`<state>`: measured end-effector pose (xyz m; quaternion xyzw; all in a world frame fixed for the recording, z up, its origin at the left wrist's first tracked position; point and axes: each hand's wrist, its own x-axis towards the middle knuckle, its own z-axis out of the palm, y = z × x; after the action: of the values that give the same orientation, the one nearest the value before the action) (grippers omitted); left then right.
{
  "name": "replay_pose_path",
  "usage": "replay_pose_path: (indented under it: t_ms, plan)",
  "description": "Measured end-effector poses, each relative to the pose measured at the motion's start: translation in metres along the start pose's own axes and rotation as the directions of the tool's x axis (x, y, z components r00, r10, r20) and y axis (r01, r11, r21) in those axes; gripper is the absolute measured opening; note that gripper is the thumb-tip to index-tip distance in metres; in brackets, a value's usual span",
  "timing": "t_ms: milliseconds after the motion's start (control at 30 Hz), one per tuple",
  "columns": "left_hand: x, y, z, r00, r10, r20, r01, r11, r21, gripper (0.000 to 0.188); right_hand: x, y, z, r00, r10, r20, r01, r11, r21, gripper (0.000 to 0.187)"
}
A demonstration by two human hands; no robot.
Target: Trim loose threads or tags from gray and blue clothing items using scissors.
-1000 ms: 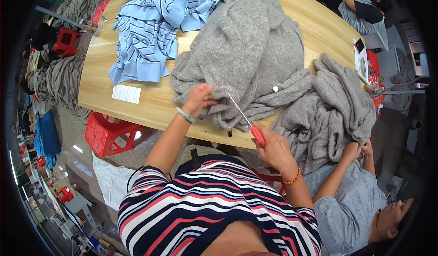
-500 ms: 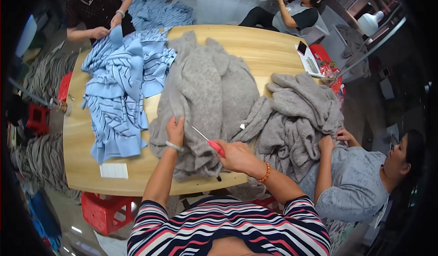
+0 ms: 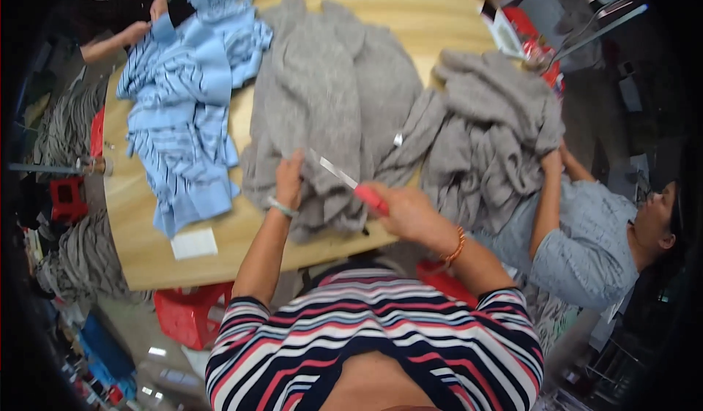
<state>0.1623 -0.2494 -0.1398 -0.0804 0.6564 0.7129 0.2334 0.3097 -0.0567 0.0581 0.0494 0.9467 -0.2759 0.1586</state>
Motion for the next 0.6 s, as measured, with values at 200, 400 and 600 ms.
replay_pose_path:
  t_ms: [200,400,600]
  plan:
    - [-0.055,0.018,0.047,0.619,0.702,0.352,-0.731,0.351,0.585,0.031,-0.020,0.047,-0.003,0.976,0.144,-0.162,-0.125,0.985,0.121,0.041]
    - [-0.047,0.083,0.061,0.899,0.237,0.367,-0.394,0.802,0.448,0.038,-0.041,0.079,-0.018,0.921,0.296,-0.253,-0.270,0.954,0.132,0.042]
    - [-0.088,0.019,0.061,0.789,0.417,0.451,-0.601,0.370,0.709,0.072,-0.053,0.104,-0.012,0.915,0.322,-0.244,-0.284,0.942,0.178,0.041]
